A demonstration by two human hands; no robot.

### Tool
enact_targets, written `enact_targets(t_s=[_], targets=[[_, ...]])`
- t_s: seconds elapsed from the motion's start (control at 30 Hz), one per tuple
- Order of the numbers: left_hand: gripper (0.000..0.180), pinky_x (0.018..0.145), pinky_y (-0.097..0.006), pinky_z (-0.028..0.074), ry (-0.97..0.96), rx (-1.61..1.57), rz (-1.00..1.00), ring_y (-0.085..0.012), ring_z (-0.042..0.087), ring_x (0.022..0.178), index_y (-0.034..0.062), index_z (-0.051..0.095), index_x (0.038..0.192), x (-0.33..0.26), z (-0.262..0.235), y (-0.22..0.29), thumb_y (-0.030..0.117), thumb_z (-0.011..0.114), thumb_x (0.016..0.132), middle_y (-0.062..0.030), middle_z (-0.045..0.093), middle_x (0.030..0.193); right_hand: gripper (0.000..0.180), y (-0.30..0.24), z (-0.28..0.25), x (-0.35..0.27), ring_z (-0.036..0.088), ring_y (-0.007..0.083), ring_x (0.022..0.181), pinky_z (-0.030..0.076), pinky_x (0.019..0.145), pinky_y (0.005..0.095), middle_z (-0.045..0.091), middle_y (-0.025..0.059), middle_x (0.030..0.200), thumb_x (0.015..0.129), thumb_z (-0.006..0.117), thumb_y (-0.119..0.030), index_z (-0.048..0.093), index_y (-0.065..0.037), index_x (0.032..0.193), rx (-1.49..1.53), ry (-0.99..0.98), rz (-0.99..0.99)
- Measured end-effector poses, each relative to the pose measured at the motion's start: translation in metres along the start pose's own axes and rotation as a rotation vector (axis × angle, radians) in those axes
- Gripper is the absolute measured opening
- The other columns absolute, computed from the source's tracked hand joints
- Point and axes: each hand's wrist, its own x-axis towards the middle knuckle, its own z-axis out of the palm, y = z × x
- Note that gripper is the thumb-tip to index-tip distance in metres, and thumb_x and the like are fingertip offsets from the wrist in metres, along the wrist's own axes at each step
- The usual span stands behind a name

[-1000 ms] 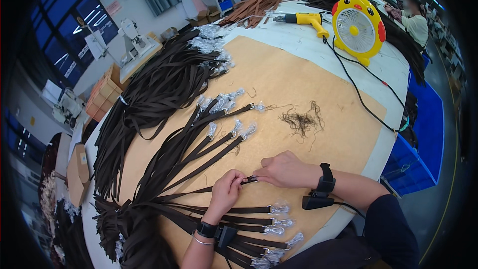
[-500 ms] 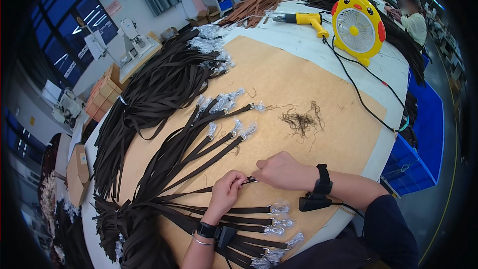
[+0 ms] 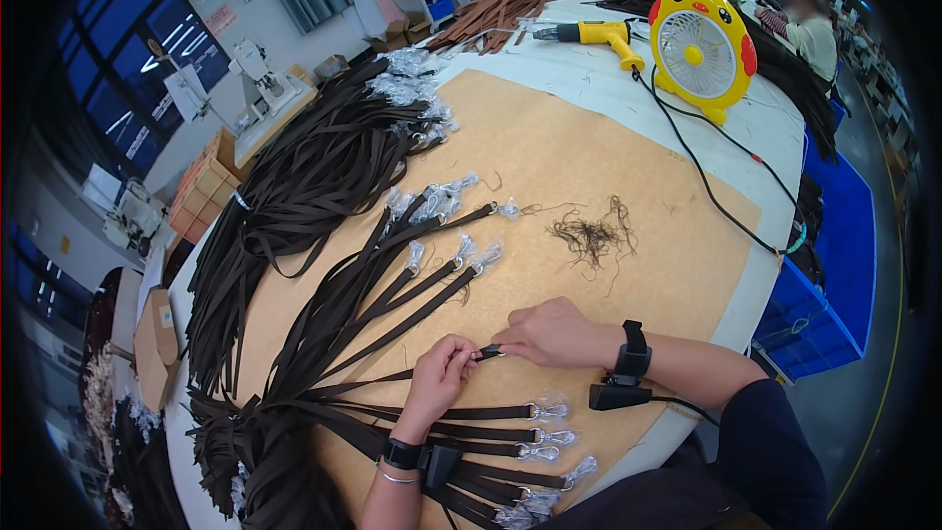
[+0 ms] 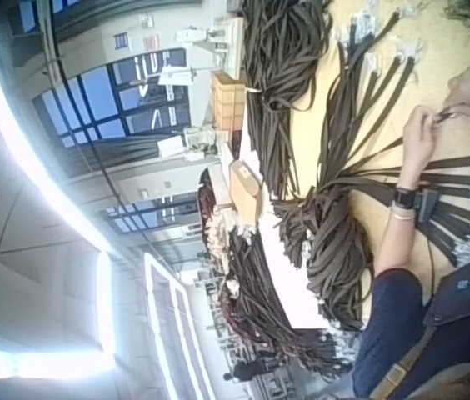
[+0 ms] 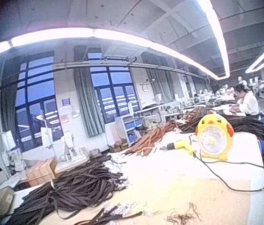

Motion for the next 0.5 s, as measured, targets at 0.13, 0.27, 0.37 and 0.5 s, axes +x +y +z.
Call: enact_targets(t_s=[0.13, 0.27, 0.37, 0.5], targets=[[0.011, 0.069, -0.021, 0.048, -0.008, 0.009, 0.003, -0.0065, 0.059, 0.081, 0.0002, 0.059, 0.101, 0.0006, 0.0003, 0.0007, 0.002, 0.049, 0.102, -0.0036, 0.066, 0.095, 0.019, -0.0054, -0.0042, 0.0003, 0.067, 0.0301, 0.072, 0.052, 0.061, 0.0427, 0.064, 0.0102, 0.081, 0.094, 0.058, -0.030, 0.071, -0.015, 0.096, -0.002, 0.009, -0.020], [0.011, 0.070, -0.021, 0.048, -0.015, 0.015, -0.005, -0.0068, 0.060, 0.081, 0.0003, 0.059, 0.101, 0.0010, -0.0016, -0.0016, 0.002, 0.049, 0.102, -0.0036, 0.066, 0.095, 0.020, -0.0073, -0.0031, 0.0036, 0.067, 0.0297, 0.072, 0.052, 0.060, 0.0414, 0.064, 0.0104, 0.080, 0.093, 0.059, -0.029, 0.070, -0.013, 0.092, -0.019, 0.027, -0.043], [0.011, 0.070, -0.021, 0.048, -0.030, 0.008, 0.002, -0.0070, 0.060, 0.080, 0.0004, 0.059, 0.101, 0.0022, -0.0018, 0.0012, 0.002, 0.049, 0.102, -0.0035, 0.066, 0.095, 0.019, -0.0063, -0.0034, 0.0053, 0.067, 0.0294, 0.072, 0.052, 0.060, 0.0408, 0.063, 0.0104, 0.079, 0.092, 0.059, -0.028, 0.070, -0.012, 0.090, -0.037, 0.025, -0.051], [0.010, 0.072, -0.021, 0.049, -0.023, -0.051, 0.035, -0.0075, 0.061, 0.081, 0.0004, 0.059, 0.102, 0.0036, -0.0037, 0.0056, 0.003, 0.049, 0.102, -0.0035, 0.066, 0.094, 0.020, -0.0046, -0.0023, 0.0040, 0.068, 0.0292, 0.076, 0.052, 0.063, 0.0414, 0.065, 0.0102, 0.078, 0.090, 0.062, -0.030, 0.070, -0.011, 0.089, -0.002, 0.041, -0.044]])
